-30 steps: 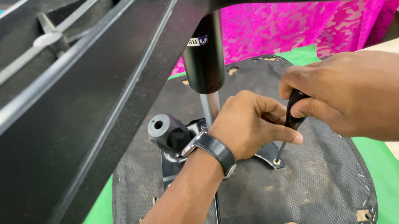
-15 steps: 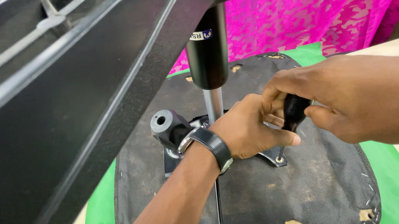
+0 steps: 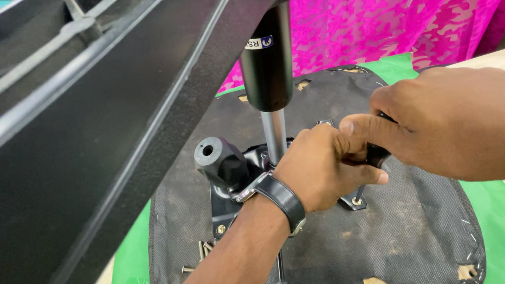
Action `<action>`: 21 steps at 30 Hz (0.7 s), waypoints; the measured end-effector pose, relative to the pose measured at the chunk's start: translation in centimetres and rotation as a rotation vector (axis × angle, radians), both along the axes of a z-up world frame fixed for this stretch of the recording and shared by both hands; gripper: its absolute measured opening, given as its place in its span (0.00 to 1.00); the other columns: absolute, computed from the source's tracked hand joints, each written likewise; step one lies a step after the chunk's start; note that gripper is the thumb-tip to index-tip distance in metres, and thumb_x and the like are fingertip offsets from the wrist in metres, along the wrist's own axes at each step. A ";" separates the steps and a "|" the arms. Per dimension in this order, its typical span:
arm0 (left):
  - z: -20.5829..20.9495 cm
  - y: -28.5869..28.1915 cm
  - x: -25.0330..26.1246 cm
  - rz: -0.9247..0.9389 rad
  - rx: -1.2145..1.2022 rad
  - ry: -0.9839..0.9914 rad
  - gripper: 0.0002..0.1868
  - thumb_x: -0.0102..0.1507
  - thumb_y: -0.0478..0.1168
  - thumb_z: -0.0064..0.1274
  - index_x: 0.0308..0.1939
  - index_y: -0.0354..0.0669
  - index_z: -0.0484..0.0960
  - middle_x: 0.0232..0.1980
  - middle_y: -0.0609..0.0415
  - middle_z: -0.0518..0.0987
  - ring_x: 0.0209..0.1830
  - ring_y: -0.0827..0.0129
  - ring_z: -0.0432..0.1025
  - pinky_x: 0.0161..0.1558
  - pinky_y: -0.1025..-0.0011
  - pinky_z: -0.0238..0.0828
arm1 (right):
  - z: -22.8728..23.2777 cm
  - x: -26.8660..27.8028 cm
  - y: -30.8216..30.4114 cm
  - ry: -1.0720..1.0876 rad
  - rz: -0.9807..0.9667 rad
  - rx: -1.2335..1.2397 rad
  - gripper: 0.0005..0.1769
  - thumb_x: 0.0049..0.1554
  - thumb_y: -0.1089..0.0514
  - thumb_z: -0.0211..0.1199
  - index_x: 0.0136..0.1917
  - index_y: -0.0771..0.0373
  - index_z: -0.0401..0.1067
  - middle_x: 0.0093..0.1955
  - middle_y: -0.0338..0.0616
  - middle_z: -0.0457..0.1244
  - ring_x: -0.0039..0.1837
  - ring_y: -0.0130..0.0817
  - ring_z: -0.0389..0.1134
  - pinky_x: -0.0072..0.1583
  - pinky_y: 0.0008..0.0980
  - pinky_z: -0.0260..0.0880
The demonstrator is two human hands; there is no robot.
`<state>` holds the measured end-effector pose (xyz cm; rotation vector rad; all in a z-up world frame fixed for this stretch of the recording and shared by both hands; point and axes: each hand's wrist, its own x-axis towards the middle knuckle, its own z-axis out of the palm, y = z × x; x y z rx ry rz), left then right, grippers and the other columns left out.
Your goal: The person uses a screwdriver to tighten screws into the underside of an office chair base, securing the mounting plate to the seat. The person works methodically around the base, tightening each screw in turn.
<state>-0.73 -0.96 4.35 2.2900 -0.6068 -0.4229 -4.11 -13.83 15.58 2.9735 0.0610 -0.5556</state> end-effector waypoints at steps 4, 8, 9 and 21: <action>0.0 -0.5 -0.2 0.013 -0.042 -0.073 0.14 0.53 0.50 0.67 0.27 0.44 0.86 0.24 0.52 0.82 0.23 0.65 0.77 0.31 0.64 0.73 | -1.4 0.9 -1.9 0.011 -0.003 0.078 0.26 0.65 0.39 0.47 0.47 0.60 0.76 0.33 0.47 0.68 0.37 0.43 0.71 0.45 0.41 0.70; -0.3 -0.7 -0.6 0.042 -0.050 -0.072 0.13 0.53 0.51 0.67 0.33 0.48 0.88 0.25 0.53 0.83 0.23 0.66 0.78 0.32 0.65 0.74 | -2.2 1.3 -3.4 -0.079 0.336 0.182 0.20 0.64 0.42 0.49 0.50 0.55 0.77 0.35 0.42 0.66 0.36 0.41 0.71 0.41 0.43 0.69; -0.3 -0.8 -0.7 0.045 -0.058 -0.076 0.13 0.53 0.51 0.66 0.35 0.50 0.89 0.25 0.53 0.84 0.23 0.66 0.78 0.32 0.65 0.75 | -2.2 1.3 -3.5 -0.140 0.500 0.235 0.19 0.63 0.43 0.49 0.51 0.52 0.78 0.36 0.39 0.65 0.35 0.39 0.70 0.39 0.44 0.69; 0.2 1.2 1.8 -0.025 -0.096 0.125 0.16 0.56 0.40 0.72 0.37 0.27 0.88 0.37 0.39 0.86 0.36 0.53 0.80 0.42 0.61 0.75 | 0.3 2.0 -1.4 0.204 0.071 0.052 0.15 0.66 0.45 0.49 0.60 0.53 0.64 0.40 0.45 0.66 0.39 0.40 0.69 0.47 0.42 0.66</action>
